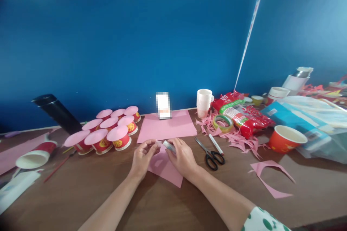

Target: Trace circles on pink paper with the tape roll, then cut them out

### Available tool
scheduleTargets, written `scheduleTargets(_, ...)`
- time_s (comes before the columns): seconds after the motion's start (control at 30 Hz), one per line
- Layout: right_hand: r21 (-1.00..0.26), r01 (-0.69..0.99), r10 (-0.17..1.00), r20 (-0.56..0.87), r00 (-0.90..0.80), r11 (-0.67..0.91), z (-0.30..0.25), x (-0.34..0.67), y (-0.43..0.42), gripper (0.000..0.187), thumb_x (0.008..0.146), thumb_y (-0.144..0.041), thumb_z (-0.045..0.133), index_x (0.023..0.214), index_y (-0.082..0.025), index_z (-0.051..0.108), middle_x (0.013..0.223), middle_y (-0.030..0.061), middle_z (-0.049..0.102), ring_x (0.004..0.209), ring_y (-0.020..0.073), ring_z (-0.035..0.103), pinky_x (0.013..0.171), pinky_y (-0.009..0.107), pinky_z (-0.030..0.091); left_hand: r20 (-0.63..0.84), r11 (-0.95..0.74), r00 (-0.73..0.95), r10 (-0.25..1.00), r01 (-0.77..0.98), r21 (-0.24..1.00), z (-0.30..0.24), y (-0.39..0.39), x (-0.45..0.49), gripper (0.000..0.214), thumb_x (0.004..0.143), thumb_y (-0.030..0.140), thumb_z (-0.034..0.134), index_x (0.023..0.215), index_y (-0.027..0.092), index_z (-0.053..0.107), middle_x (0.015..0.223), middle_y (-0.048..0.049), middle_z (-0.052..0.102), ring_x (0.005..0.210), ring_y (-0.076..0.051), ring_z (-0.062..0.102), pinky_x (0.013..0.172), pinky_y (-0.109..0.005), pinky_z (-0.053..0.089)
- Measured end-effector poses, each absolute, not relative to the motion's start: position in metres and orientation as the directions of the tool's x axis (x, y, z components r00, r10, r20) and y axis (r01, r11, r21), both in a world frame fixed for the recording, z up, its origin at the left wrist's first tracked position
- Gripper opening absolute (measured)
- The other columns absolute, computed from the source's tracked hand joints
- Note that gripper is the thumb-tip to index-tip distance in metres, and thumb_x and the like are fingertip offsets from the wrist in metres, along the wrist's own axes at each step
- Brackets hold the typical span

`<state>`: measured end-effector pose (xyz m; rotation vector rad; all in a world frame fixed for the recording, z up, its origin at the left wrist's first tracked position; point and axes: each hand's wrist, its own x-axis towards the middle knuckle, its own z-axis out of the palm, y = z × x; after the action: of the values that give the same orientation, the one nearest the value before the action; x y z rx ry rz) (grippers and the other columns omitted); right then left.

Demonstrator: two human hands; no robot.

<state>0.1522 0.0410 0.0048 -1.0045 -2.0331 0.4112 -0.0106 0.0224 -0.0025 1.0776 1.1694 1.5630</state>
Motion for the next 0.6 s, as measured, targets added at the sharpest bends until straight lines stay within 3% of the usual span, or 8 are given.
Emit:
scheduleTargets(0.27,-0.621,0.443,0.762,0.529,-0.373,0.647,0.0065,0.153,0.0401,0.024,0.086,-0.019,0.046,0.11,-0.021,0.051,0.101,0.0067,0.061,0.093,0.0206,0.057,0.082,0.032,0.045,0.142,-0.182,-0.238,0.961,-0.156,0.971,-0.0029,0.0227,-0.0106,0.033,0.069,0.033,0.067,0.096,0.015,0.061,0.083,-0.0034,0.065,0.075,-0.015,0.063,0.074,-0.033,0.053)
scheduleTargets(0.6,-0.612,0.432,0.749,0.541,-0.383,0.663,0.007,0.1538,0.0405,0.028,0.084,-0.014,0.043,0.11,-0.02,0.051,0.102,0.0085,0.06,0.096,0.0224,0.056,0.084,0.035,0.044,0.158,-0.198,-0.237,0.959,-0.153,0.968,-0.0081,0.0257,-0.0131,0.029,0.07,0.032,0.067,0.092,0.014,0.063,0.081,-0.0042,0.066,0.077,-0.016,0.063,0.077,-0.033,0.052)
